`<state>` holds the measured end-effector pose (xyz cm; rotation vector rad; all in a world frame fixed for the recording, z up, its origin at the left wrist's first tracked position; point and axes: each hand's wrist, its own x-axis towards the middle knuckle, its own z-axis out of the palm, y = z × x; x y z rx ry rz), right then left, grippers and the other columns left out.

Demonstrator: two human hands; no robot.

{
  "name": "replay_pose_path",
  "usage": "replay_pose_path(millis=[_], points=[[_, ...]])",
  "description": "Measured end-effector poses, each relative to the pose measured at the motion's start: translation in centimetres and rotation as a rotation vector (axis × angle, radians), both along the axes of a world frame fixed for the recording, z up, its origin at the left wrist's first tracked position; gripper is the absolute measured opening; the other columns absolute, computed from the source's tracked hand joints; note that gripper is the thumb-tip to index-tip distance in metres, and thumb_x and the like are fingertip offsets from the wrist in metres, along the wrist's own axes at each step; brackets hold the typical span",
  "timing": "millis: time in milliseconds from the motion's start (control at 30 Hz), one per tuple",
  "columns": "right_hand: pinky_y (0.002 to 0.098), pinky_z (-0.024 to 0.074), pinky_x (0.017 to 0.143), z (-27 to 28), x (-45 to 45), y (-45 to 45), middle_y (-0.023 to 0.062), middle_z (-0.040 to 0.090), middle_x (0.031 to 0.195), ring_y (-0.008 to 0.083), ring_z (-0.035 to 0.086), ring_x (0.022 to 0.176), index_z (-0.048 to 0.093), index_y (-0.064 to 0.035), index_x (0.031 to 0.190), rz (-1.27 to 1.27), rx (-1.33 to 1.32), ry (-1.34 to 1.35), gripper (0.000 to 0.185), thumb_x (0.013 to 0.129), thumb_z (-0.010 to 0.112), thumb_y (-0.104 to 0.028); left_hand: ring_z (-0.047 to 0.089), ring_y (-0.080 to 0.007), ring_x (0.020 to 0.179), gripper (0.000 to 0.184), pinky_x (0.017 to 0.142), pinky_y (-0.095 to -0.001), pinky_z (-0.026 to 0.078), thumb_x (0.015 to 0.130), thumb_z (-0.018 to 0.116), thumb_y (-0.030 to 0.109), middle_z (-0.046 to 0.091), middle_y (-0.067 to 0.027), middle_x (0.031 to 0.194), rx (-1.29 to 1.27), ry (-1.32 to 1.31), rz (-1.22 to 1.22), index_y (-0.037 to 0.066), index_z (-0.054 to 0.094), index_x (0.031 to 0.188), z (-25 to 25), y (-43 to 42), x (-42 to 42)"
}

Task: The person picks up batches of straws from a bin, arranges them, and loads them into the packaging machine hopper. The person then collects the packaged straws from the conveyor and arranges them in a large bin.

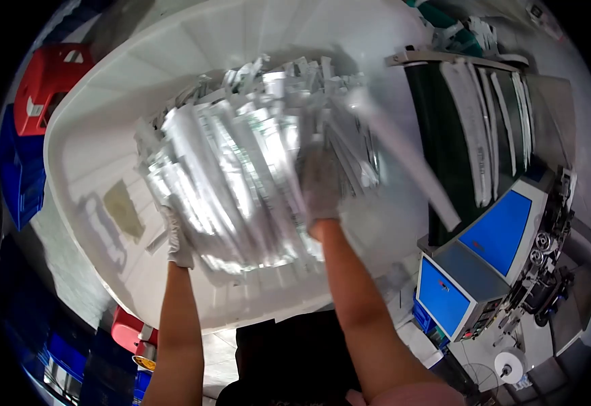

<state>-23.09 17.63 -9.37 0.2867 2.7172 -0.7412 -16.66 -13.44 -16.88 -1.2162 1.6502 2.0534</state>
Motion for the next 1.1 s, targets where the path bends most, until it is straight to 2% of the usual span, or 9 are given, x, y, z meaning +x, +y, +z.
replay_pose_path(millis=[133, 233, 400, 467, 600, 733, 867, 967, 1100], points=[[0.0471, 0.0170, 0.108, 3.3, -0.8, -7.4, 0.0356, 0.013, 0.138, 0.0467, 0.019, 0.130, 0.017, 0.0013, 0.140, -0.313, -0.123, -0.218, 0.077, 0.088, 0.041, -0.049, 0.032, -0.0218, 0.128, 0.089, 0.106, -0.0367, 0.026, 0.080, 0.032, 0.073, 0.030, -0.0071, 0.142, 0.044, 0.047, -0.036, 0.011, 0.020, 0.142, 5.5, -1.7, -2.6], [0.0534, 0.0131, 0.107, 0.2, 1.3, -10.4, 0.0352, 0.012, 0.138, 0.0516, 0.013, 0.129, 0.020, -0.0019, 0.140, -0.071, 0.349, -0.144, 0.081, 0.085, 0.038, -0.058, 0.044, -0.0179, 0.116, 0.081, 0.096, -0.0340, 0.038, 0.084, 0.049, 0.057, 0.033, -0.0039, 0.139, 0.274, -0.011, -0.030, 0.018, 0.012, 0.144, 7.4, -2.9, -2.6], [0.0546, 0.0159, 0.105, 0.6, 1.0, -8.6, 0.0321, 0.015, 0.140, 0.0480, 0.014, 0.130, 0.025, -0.0064, 0.140, -0.055, 0.315, -0.180, 0.080, 0.083, 0.039, -0.061, 0.048, -0.0077, 0.093, 0.097, 0.077, -0.0236, 0.046, 0.074, 0.073, 0.005, 0.045, 0.0027, 0.115, 0.040, 0.230, 0.115, 0.027, 0.008, 0.143, 4.8, 2.0, -1.3], [0.0494, 0.0266, 0.102, 0.9, 0.3, -5.9, 0.0297, 0.030, 0.134, 0.0406, 0.029, 0.127, 0.029, -0.0041, 0.137, -0.281, -0.147, 0.051, 0.075, 0.083, 0.045, -0.055, 0.047, -0.0115, 0.103, 0.100, 0.083, -0.0256, 0.045, 0.070, 0.077, 0.010, 0.041, -0.0004, 0.123, -0.048, 0.130, 0.048, 0.021, 0.009, 0.143, 5.3, 2.7, -2.1], [0.0426, 0.0365, 0.094, -5.0, -2.5, -2.4, 0.0268, 0.046, 0.118, 0.0387, 0.045, 0.110, 0.033, 0.0021, 0.131, -0.762, -0.326, 0.179, 0.079, 0.077, 0.061, -0.048, 0.041, -0.0165, 0.114, 0.106, 0.092, -0.0300, 0.041, 0.066, 0.081, 0.017, 0.034, -0.0044, 0.133, -0.297, 0.266, -0.016, 0.014, 0.009, 0.143, 3.9, 3.1, -1.9], [0.0413, 0.0373, 0.094, -4.4, -5.7, -1.2, 0.0281, 0.047, 0.117, 0.0390, 0.047, 0.109, 0.038, 0.0034, 0.126, -0.580, -0.095, 0.039, 0.077, 0.075, 0.063, -0.048, 0.036, -0.0193, 0.120, 0.111, 0.099, -0.0330, 0.035, 0.062, 0.083, 0.023, 0.026, -0.0060, 0.140, -0.220, 0.179, 0.089, 0.009, 0.009, 0.143, 4.1, 3.6, -1.8], [0.0464, 0.0400, 0.090, -3.2, -5.6, -4.0, 0.0280, 0.050, 0.115, 0.0399, 0.050, 0.105, 0.038, 0.0029, 0.125, -0.397, -0.332, 0.128, 0.063, 0.081, 0.055, -0.040, 0.038, -0.0205, 0.119, 0.114, 0.098, -0.0337, 0.036, 0.061, 0.084, 0.025, 0.026, -0.0063, 0.141, -0.241, 0.239, 0.069, 0.009, 0.006, 0.143, 4.1, 3.1, -1.4], [0.0467, 0.0348, 0.097, -2.5, -3.6, -11.0, 0.0237, 0.041, 0.127, 0.0367, 0.046, 0.113, 0.031, 0.0006, 0.132, -0.070, 0.271, 0.328, 0.069, 0.084, 0.048, -0.046, 0.039, -0.0201, 0.118, 0.109, 0.098, -0.0338, 0.035, 0.067, 0.078, 0.025, 0.029, -0.0080, 0.139, -0.193, 0.180, 0.083, 0.009, 0.003, 0.144, 4.6, 2.6, -1.1], [0.0481, 0.0273, 0.102, -3.0, -5.9, -14.8, 0.0228, 0.036, 0.133, 0.0351, 0.037, 0.123, 0.023, -0.0007, 0.138, -0.300, 0.255, -0.080, 0.075, 0.085, 0.040, -0.052, 0.038, -0.0210, 0.119, 0.099, 0.099, -0.0344, 0.034, 0.076, 0.072, 0.028, 0.026, -0.0092, 0.141, -0.271, -0.041, 0.043, 0.011, 0.002, 0.144, 4.3, 0.0, -1.4]])
